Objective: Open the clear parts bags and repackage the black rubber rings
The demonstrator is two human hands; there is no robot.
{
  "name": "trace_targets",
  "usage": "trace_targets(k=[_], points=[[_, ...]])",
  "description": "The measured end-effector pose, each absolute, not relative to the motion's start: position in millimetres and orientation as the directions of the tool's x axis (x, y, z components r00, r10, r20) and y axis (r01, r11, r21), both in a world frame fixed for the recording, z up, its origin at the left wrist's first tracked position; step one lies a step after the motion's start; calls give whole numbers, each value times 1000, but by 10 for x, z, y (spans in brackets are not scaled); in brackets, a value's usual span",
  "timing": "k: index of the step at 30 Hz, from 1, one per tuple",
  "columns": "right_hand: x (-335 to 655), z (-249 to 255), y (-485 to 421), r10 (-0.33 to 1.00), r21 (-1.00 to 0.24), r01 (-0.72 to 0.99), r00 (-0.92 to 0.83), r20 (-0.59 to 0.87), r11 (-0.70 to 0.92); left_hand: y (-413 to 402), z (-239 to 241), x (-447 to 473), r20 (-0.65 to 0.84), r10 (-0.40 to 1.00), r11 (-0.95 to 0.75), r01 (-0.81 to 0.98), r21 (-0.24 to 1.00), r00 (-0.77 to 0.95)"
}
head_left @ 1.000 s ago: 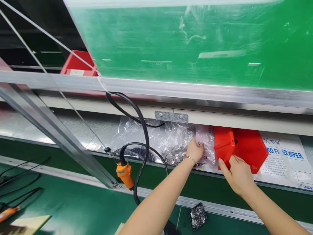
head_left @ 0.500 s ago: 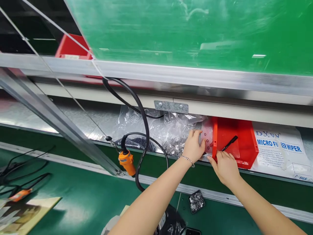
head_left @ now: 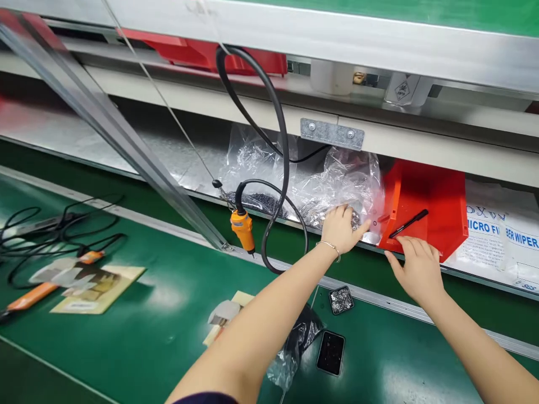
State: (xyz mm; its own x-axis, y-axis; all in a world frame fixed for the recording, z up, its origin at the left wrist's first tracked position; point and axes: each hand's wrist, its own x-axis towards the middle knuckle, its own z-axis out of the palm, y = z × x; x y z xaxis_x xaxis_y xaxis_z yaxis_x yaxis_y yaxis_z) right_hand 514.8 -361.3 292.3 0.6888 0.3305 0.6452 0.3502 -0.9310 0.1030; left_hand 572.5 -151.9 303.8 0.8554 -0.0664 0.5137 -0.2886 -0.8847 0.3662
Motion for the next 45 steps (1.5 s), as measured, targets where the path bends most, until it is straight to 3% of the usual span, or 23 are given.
trace_targets(k=[4,11,17,19,21,24,25,27,30,31,33,36,38,43,45], points=[[5198,2853,-3702,342,98,368,689,639,-924,-1763,3203,5936,432,210,-845,-59,531,877],[5271,2802,-3769,338,47,414,667,664,-909,-1639,3187,6239,411,300,-833,27,553,861],[5215,2835,-3805,331,35,412,677,657,-911,-1567,3212,6065,428,194,-877,-39,479,883],[5091,2838,-3851,330,44,420,640,694,-906,-1477,3238,5857,503,48,-865,-216,453,863],[4876,2763,-3922,377,53,491,591,713,-869,-1337,3149,5516,637,-130,-827,-437,352,760],[4395,2367,-4095,503,-8,630,627,595,-777,-1120,2607,4787,696,-271,-777,-578,249,665],[4202,2155,-4173,528,-66,645,676,514,-761,-1065,2319,4511,631,-284,-775,-560,292,722],[3780,1664,-4351,506,-185,570,808,301,-800,-1003,1672,3942,326,-224,-789,-367,493,919],[3101,979,-4607,466,-363,400,878,-112,-841,-1031,839,3137,118,-143,-811,-185,555,983],[2883,810,-4671,472,-407,372,864,-177,-834,-1068,655,2914,63,-116,-813,-131,567,991],[2501,581,-4756,462,-444,331,858,-226,-832,-1166,431,2592,-28,-55,-808,-28,589,998],[2166,438,-4783,279,-496,156,943,-184,-854,-1313,320,2492,-110,-13,-762,61,645,994],[2159,420,-4745,239,-502,124,956,-171,-856,-1377,298,2642,-145,13,-724,110,681,989],[2893,578,-4371,338,-397,228,912,-233,-889,-1458,279,3104,-213,108,-614,234,754,971],[3384,644,-4062,402,-285,334,888,-225,-898,-1455,268,3106,-221,102,-564,239,790,970]])
